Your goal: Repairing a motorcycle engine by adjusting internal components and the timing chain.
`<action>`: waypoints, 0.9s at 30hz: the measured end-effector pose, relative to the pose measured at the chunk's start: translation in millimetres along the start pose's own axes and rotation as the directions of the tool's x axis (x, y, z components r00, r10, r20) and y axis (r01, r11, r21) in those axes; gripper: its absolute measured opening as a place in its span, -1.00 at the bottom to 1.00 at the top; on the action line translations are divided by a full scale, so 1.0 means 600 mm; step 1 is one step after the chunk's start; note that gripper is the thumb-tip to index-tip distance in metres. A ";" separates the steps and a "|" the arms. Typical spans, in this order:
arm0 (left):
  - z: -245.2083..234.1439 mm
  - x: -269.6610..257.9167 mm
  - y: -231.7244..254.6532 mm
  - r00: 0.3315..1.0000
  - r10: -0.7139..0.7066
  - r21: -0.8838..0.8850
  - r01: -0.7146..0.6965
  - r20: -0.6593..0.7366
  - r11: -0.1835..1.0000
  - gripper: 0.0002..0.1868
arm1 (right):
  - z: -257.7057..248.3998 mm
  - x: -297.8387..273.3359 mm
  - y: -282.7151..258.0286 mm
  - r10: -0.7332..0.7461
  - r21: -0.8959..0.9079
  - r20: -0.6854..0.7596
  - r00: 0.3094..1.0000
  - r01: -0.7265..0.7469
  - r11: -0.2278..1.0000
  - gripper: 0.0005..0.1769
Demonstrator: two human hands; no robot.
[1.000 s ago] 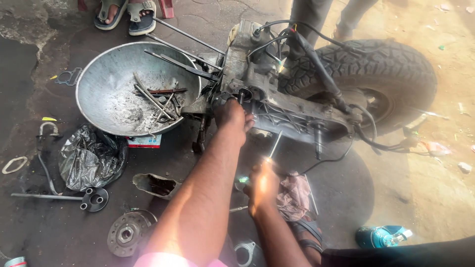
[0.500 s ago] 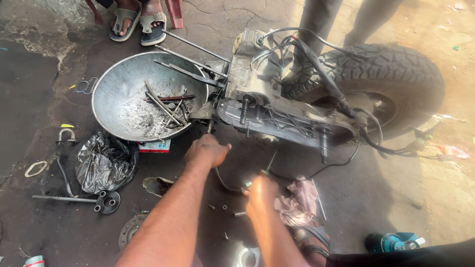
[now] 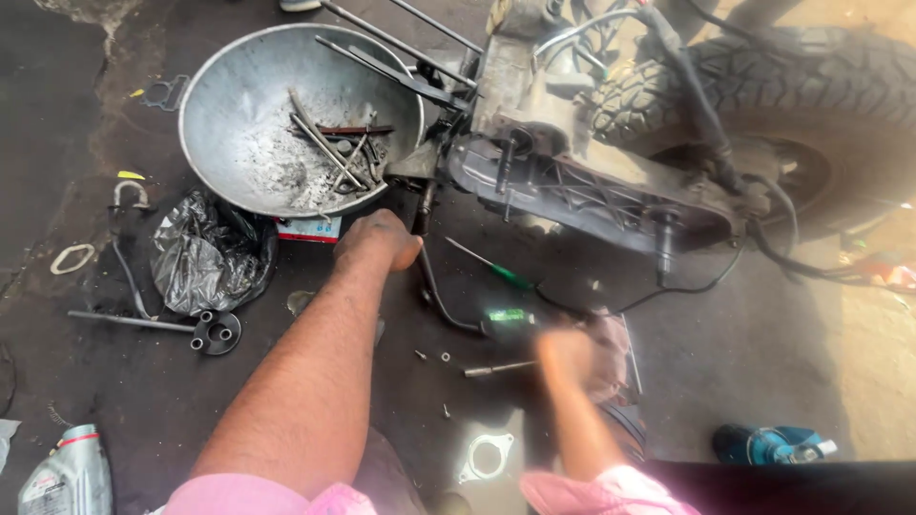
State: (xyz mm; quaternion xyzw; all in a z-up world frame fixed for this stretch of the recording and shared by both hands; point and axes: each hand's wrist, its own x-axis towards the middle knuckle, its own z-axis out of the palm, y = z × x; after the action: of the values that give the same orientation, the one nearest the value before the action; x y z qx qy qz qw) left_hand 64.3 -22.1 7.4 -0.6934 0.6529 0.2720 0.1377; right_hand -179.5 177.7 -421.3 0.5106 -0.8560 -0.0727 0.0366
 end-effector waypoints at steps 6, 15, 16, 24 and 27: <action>-0.002 -0.013 0.016 0.987 0.109 0.132 -0.125 0.122 0.983 -0.32 | -0.086 0.038 0.008 0.110 0.452 0.108 0.988 -0.147 0.880 -0.83; 0.036 -0.033 0.071 0.801 0.434 0.082 -0.507 0.412 0.858 -0.35 | -0.486 0.044 -0.071 0.094 0.693 0.447 0.890 -0.278 -0.665 -0.60; 0.031 -0.037 0.074 0.801 0.433 0.086 -0.508 0.413 0.857 -0.35 | -0.542 0.038 -0.068 0.096 0.691 0.448 0.889 -0.276 -0.668 -0.60; -0.011 -0.041 0.072 0.840 0.538 -0.057 -0.535 0.067 0.843 -0.71 | -0.641 0.006 -0.065 -0.190 0.655 0.628 0.755 -0.644 -0.396 -0.59; -0.023 -0.039 0.066 0.837 0.545 -0.058 -0.547 -0.039 0.835 -0.75 | -0.593 0.018 -0.079 0.004 0.814 0.562 0.827 -0.553 -0.179 -0.57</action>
State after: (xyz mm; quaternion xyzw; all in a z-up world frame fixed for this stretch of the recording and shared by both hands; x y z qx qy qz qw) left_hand 28.4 -14.4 38.0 -0.4854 0.8154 0.3145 0.0244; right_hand -94.8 115.1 -77.9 0.1317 -0.7006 0.4960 -0.4958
